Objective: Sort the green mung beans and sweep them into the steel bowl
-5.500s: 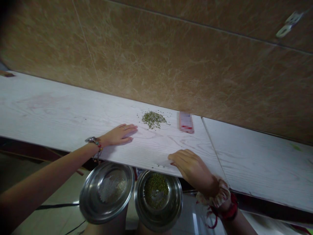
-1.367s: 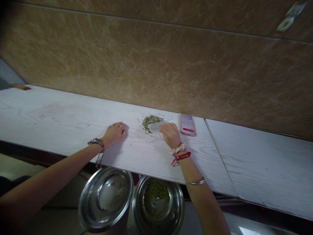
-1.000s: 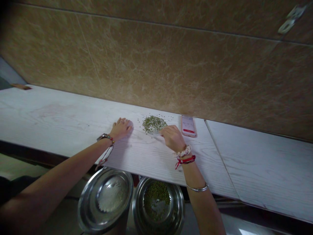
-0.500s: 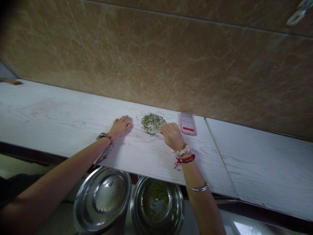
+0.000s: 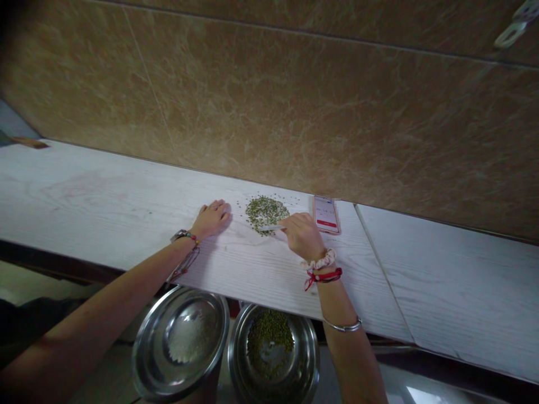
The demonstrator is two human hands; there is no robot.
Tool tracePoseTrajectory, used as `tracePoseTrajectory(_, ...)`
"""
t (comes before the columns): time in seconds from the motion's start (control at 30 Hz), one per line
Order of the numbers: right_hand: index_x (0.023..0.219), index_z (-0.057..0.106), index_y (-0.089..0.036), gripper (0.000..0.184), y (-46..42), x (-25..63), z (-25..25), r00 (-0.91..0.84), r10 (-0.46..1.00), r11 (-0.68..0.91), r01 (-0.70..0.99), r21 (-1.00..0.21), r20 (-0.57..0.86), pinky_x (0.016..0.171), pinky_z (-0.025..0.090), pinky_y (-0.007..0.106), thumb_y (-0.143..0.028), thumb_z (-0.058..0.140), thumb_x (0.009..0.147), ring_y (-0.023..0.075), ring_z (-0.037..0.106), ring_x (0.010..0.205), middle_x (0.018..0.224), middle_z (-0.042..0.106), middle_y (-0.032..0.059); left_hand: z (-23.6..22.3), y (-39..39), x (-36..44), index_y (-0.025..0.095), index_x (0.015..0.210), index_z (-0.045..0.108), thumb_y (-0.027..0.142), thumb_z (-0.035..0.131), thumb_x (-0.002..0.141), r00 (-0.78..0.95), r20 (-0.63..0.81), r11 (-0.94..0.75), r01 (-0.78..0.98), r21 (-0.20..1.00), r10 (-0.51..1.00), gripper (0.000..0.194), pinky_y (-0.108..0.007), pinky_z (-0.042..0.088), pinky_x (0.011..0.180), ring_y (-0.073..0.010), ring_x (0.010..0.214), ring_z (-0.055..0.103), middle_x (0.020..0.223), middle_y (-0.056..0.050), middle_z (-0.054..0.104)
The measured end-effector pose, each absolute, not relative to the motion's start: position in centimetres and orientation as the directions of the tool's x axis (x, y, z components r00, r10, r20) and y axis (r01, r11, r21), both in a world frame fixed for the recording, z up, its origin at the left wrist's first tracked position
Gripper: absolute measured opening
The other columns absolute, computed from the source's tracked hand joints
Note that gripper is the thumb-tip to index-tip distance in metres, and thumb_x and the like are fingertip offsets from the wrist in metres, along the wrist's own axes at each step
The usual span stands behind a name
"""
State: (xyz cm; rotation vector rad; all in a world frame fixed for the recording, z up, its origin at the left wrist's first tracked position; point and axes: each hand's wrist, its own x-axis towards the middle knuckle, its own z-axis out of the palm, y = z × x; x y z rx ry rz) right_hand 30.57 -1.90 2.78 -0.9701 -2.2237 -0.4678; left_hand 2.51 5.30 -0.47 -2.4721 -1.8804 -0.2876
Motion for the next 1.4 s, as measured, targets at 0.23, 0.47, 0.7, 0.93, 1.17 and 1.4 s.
tracePoseTrajectory(0.23,0.088,0.066,-0.022,0.022,-1.6,30.4,2.5,-0.469,0.565,0.596,0.801,0.058,0.679,0.081,0.042,0.036,-0.014,0.045,0.089,0.0204,0.061,0.084,0.084,0.071,0.0053,-0.1,4.9,2.7,0.014,0.127,0.053,0.027,0.034,0.094,0.257,0.164,-0.272,0.960,0.073,0.952,0.041,-0.046,0.035,0.104,-0.0268,0.132,0.041,0.141,-0.016,0.047)
tracePoseTrajectory(0.47,0.088,0.066,-0.021,0.021,-1.3,30.1,2.1,-0.486,0.553,0.619,0.783,0.056,0.677,0.081,0.043,0.035,-0.013,0.047,0.088,0.0201,0.062,0.084,0.084,0.072,0.0052,0.0,5.0,2.7,0.014,0.128,0.053,0.028,0.034,0.094,0.255,0.160,-0.269,0.961,0.070,0.953,0.041,-0.046,0.035,0.104,-0.0261,0.132,0.041,0.141,-0.015,0.048)
tracePoseTrajectory(0.7,0.085,0.065,-0.021,0.020,-1.5,30.2,2.4,-0.482,0.515,0.641,0.765,0.054,0.709,0.077,0.045,0.034,-0.014,0.047,0.089,0.0196,0.063,0.080,0.080,0.072,0.0048,-0.7,5.4,2.6,0.015,0.126,0.055,0.026,0.038,0.093,0.242,0.185,-0.262,0.960,0.094,0.952,0.039,-0.047,0.035,0.104,-0.0272,0.132,0.042,0.140,-0.015,0.049)
tracePoseTrajectory(0.93,0.084,0.065,-0.022,0.020,-1.7,30.3,2.6,-0.508,0.488,0.677,0.733,0.059,0.710,0.076,0.045,0.034,-0.012,0.047,0.087,0.0188,0.063,0.077,0.078,0.072,0.0032,-1.0,5.5,2.5,0.020,0.123,0.058,0.026,0.040,0.092,0.245,0.222,-0.272,0.958,0.097,0.944,0.036,-0.047,0.037,0.102,-0.0269,0.130,0.045,0.138,-0.011,0.052)
tracePoseTrajectory(1.17,0.086,0.065,-0.020,0.020,-1.6,30.3,2.5,-0.494,0.475,0.652,0.753,0.086,0.728,0.076,0.044,0.034,-0.011,0.047,0.087,0.0191,0.063,0.079,0.081,0.072,0.0043,-0.7,5.3,2.6,0.016,0.125,0.056,0.024,0.038,0.093,0.248,0.204,-0.272,0.957,0.100,0.947,0.038,-0.048,0.036,0.104,-0.0265,0.131,0.043,0.138,-0.015,0.051)
tracePoseTrajectory(1.4,0.087,0.065,-0.020,0.020,-1.7,30.3,2.7,-0.489,0.480,0.650,0.756,0.080,0.728,0.077,0.043,0.034,-0.013,0.046,0.089,0.0191,0.062,0.078,0.080,0.072,0.0048,-0.9,5.4,2.4,0.018,0.122,0.058,0.026,0.041,0.091,0.252,0.217,-0.282,0.952,0.120,0.943,0.035,-0.048,0.036,0.103,-0.0276,0.129,0.045,0.137,-0.013,0.052)
